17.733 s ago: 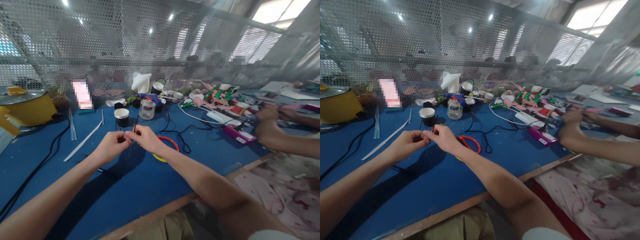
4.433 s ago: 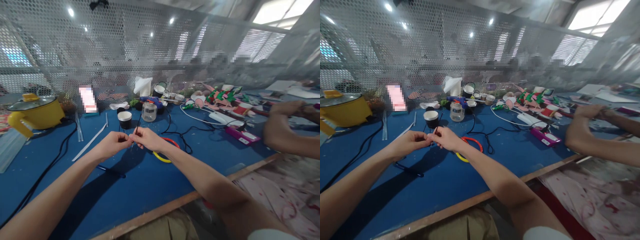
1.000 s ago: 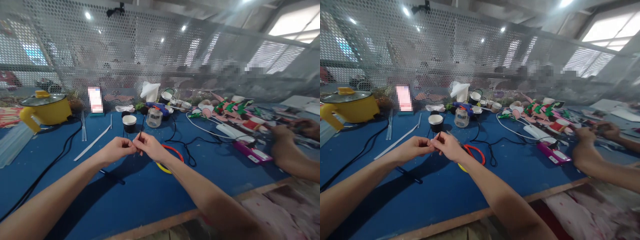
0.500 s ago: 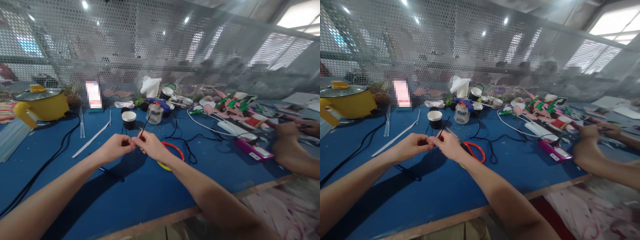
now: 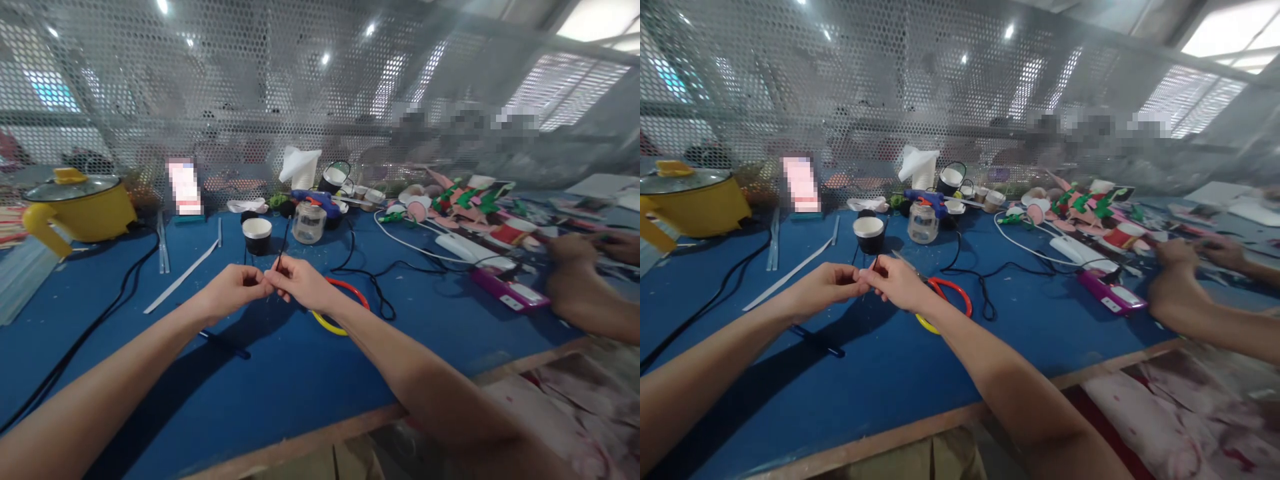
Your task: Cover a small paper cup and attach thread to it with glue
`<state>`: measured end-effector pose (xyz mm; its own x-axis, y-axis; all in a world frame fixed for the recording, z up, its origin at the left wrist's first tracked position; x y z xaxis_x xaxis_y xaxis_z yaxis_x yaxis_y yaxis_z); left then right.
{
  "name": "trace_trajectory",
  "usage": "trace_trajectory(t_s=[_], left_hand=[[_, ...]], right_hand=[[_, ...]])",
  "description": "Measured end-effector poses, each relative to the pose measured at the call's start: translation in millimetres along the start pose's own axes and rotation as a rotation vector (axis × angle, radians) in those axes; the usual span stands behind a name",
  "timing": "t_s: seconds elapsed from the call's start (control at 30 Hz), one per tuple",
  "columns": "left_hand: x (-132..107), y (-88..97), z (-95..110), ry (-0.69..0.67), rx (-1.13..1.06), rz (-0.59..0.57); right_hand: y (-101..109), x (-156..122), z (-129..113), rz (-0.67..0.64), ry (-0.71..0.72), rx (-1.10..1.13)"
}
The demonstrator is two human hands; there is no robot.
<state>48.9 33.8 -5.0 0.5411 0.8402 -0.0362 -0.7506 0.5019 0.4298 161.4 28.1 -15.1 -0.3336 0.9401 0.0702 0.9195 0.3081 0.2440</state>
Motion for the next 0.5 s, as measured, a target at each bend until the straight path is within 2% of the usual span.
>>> trace_trajectory(t_s=[0.33,0.5], left_hand=[[-0.9,3.4,6.4,-0.068,0.158,0.021],[0.1,3.6,5.6,-0.06,0.223,0.014]], right_hand=[[3.3,-0.9,0.2,0.119,0.003,-0.21],[2.2,-3.2,-2.7,0.151,-0.001,-0.225]])
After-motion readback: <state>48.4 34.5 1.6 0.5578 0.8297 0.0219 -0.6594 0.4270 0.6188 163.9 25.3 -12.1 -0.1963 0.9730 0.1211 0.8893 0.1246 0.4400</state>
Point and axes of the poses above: each hand's wrist, its own x-axis towards the middle knuckle, its own y-axis out of the back of the hand, z = x × y, the point moved 5 cm from there along x, towards the middle knuckle, and after that the axes turned 3 degrees about -y, right-handed, at the moved point
